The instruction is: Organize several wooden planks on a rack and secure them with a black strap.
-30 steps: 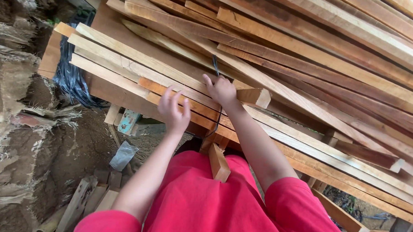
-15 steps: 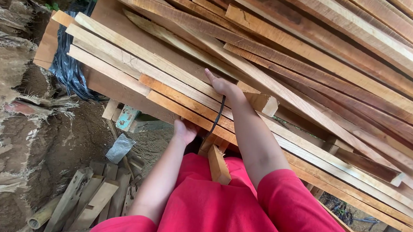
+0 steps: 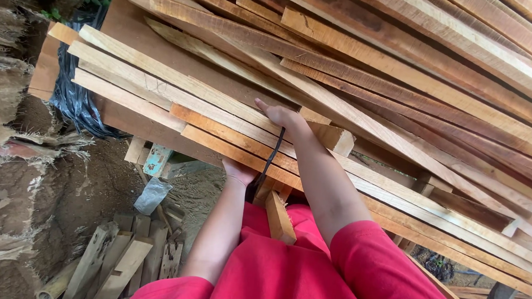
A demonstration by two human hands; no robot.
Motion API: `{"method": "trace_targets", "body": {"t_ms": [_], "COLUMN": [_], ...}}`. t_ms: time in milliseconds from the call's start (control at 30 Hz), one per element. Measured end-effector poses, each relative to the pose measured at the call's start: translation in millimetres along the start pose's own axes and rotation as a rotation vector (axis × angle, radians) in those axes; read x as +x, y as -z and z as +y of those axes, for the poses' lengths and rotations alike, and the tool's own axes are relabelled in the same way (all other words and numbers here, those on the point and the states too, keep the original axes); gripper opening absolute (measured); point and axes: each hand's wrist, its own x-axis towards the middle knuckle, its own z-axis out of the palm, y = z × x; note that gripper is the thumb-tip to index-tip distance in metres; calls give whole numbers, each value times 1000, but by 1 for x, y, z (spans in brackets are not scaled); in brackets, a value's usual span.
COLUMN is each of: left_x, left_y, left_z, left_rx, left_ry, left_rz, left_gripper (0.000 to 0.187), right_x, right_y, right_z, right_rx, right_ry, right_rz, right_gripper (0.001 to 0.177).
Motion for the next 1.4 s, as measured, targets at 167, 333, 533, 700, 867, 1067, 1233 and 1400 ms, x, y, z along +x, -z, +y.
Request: {"method": "trace_targets", "body": {"t_ms": [167, 333, 533, 700, 867, 1067, 1233, 1400], "left_x": [9, 9, -14, -17, 29, 13, 31, -15], "left_y": [13, 20, 28, 22, 38, 31, 48, 8], "left_z": [11, 11, 11, 3, 16, 12, 19, 7], "left_rx": [21, 53, 406, 363, 480, 571, 493, 442], "left_ry": [-4, 4, -202, -328, -384, -405, -384, -398], "left_rz": [16, 12, -22, 187, 297, 330, 299, 342], "left_gripper": [65, 63, 54, 53, 69, 65, 66, 65], "right_x": [80, 72, 17, 11, 11, 25, 11, 9], "right_y": [-18, -43, -94, -111, -116, -145, -161, -159], "right_z": [34, 54, 100, 159, 157, 162, 158, 157], "right_rx": [81, 197, -127, -306, -339, -343, -367, -480], "right_ry": [46, 317, 1079, 1089, 1078, 1032, 1004, 1066], "right_rz": [137, 531, 1127, 1029, 1153, 1268, 1291, 1325], "right_gripper": [94, 53, 27, 60, 47, 32, 32, 22]}}
